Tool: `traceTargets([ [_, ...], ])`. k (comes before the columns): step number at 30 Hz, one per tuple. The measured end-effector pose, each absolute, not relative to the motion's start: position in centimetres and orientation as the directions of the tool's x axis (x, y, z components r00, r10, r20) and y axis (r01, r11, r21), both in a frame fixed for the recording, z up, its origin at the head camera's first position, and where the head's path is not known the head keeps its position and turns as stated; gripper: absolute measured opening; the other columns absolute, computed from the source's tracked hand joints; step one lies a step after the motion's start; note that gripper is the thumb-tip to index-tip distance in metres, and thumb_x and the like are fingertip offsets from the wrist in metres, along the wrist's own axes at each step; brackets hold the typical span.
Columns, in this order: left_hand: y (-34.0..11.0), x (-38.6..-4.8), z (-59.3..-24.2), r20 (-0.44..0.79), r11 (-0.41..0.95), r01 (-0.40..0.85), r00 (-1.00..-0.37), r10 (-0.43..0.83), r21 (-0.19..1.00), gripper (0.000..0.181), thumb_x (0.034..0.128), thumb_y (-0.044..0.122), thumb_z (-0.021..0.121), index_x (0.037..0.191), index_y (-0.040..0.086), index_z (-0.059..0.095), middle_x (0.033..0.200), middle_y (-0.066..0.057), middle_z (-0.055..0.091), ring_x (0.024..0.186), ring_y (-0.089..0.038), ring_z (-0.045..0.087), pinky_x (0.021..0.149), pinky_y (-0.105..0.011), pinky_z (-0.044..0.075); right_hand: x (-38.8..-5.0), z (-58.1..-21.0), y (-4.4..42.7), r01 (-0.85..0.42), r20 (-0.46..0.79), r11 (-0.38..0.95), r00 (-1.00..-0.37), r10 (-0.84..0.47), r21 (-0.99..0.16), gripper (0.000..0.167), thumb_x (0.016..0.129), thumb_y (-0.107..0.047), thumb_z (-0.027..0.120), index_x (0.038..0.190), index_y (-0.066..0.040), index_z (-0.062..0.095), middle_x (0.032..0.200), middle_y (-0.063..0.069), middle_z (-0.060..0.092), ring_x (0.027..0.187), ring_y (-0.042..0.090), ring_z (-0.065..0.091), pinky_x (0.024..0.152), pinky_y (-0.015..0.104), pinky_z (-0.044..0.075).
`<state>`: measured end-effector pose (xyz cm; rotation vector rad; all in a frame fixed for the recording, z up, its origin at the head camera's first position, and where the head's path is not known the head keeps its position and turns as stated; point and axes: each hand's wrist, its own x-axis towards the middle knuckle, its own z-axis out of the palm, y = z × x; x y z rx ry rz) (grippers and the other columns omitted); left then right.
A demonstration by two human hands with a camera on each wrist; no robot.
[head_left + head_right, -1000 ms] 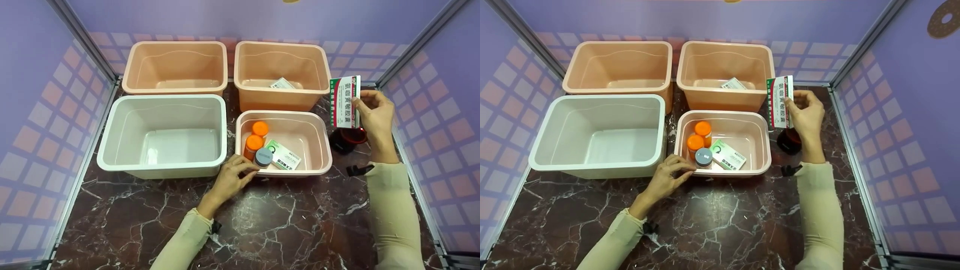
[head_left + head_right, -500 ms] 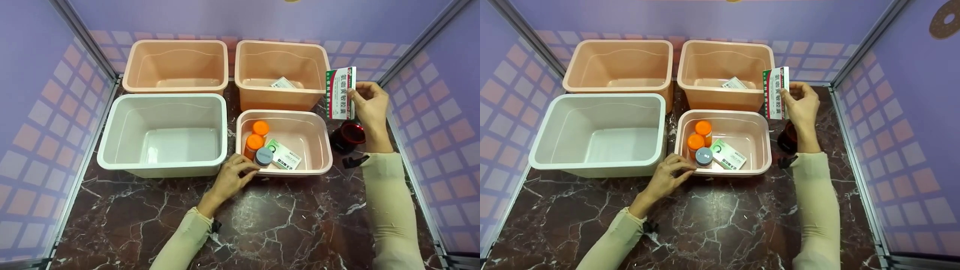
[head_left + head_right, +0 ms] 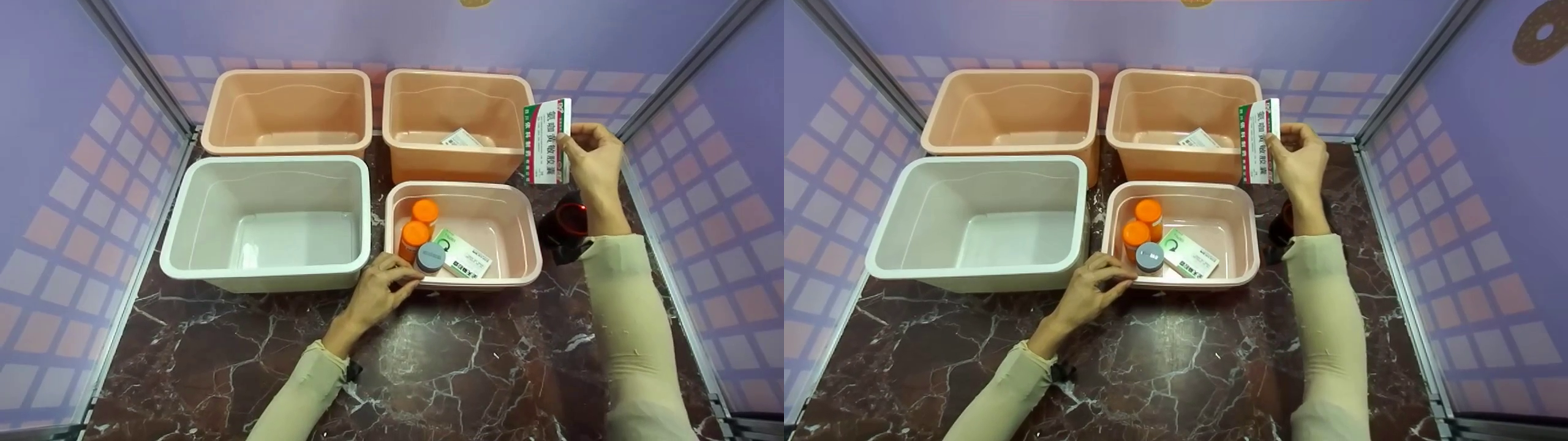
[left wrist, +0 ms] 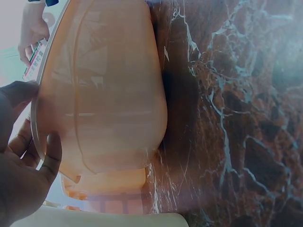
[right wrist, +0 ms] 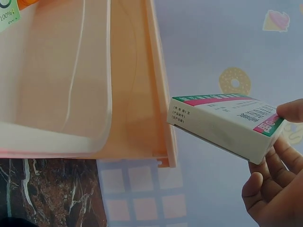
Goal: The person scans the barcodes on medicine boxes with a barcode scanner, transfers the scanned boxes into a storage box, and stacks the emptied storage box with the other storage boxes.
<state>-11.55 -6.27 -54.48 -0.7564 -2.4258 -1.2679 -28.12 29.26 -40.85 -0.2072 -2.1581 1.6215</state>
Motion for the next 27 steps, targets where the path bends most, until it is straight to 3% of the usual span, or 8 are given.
traceTargets([
  [27, -6.1, -11.4, -54.5, 0.48, 0.467, 0.572, -0.82, 0.312, 0.675, 0.013, 0.0866, 0.023, 0.077, 0.098, 0.018, 0.079, 0.096, 0.002, 0.069, 0.097, -0.017, 0.059, 0.089, -0.031, 0.05, -31.8, -40.2, 28.0, -0.127, 0.255, 0.348, -0.9, 0.354, -0.929, 0.018, 0.084, -0.011, 0.075, 0.101, -0.009, 0.071, 0.08, -0.011, 0.065, 0.076, 0.005, 0.06, 0.069, 0.019, 0.048],
])
